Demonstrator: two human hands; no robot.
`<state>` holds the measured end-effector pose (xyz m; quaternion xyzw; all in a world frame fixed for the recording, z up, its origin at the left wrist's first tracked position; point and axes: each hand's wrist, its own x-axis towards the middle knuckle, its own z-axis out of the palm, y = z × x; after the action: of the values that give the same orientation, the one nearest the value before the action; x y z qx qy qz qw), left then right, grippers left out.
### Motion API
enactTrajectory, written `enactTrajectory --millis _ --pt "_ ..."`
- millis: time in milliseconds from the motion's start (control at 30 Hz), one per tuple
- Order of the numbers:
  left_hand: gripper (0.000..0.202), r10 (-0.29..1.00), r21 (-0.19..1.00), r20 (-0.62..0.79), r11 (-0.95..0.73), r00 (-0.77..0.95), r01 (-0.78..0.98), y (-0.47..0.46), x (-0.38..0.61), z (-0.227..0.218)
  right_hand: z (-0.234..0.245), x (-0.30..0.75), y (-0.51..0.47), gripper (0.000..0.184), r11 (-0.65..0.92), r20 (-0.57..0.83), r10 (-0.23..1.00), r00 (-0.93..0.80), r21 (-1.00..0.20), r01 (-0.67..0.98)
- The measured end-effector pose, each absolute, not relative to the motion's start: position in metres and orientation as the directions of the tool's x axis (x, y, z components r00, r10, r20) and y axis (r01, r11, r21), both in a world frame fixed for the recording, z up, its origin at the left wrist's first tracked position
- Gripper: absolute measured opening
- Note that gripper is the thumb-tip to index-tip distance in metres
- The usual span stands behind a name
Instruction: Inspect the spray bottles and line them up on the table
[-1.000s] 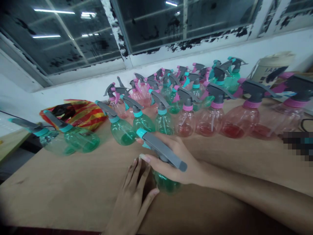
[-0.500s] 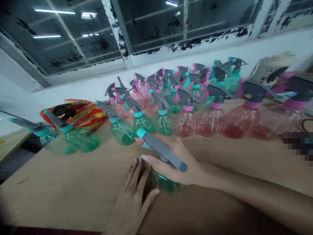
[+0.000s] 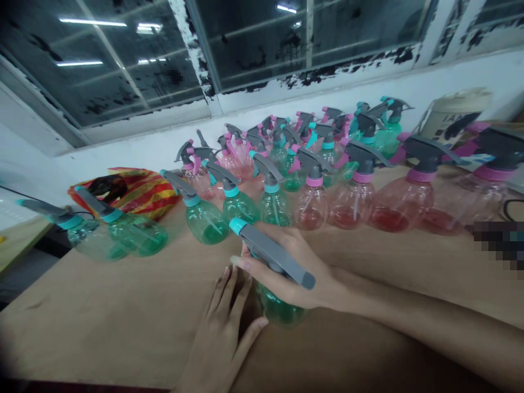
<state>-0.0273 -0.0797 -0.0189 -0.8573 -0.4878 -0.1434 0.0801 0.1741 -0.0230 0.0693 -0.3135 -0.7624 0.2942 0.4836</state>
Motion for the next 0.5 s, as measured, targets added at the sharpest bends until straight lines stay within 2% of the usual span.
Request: enactTrajectory --millis 100,367,500 --pt "0.057 0.817 0.012 0.318 -0.511 0.481 0.86 -0.0801 -0.028 -0.0188 0.0674 0.1744 -0.0226 0.009 0.628 0.554 0.762 -0.337 -0.759 0.172" --pt "0.057 0.823 0.014 0.313 -0.503 0.474 0.864 -0.0805 -0.0269 -0.018 0.0624 0.1756 -0.0245 0.031 0.609 0.545 0.778 -0.314 -0.777 0.159" --pt "0.057 0.821 0.007 0.312 -0.505 0.478 0.863 -0.0802 -0.0276 -0.0189 0.0621 0.1756 -0.024 0.026 0.622 0.557 0.773 -0.304 -0.76 0.188"
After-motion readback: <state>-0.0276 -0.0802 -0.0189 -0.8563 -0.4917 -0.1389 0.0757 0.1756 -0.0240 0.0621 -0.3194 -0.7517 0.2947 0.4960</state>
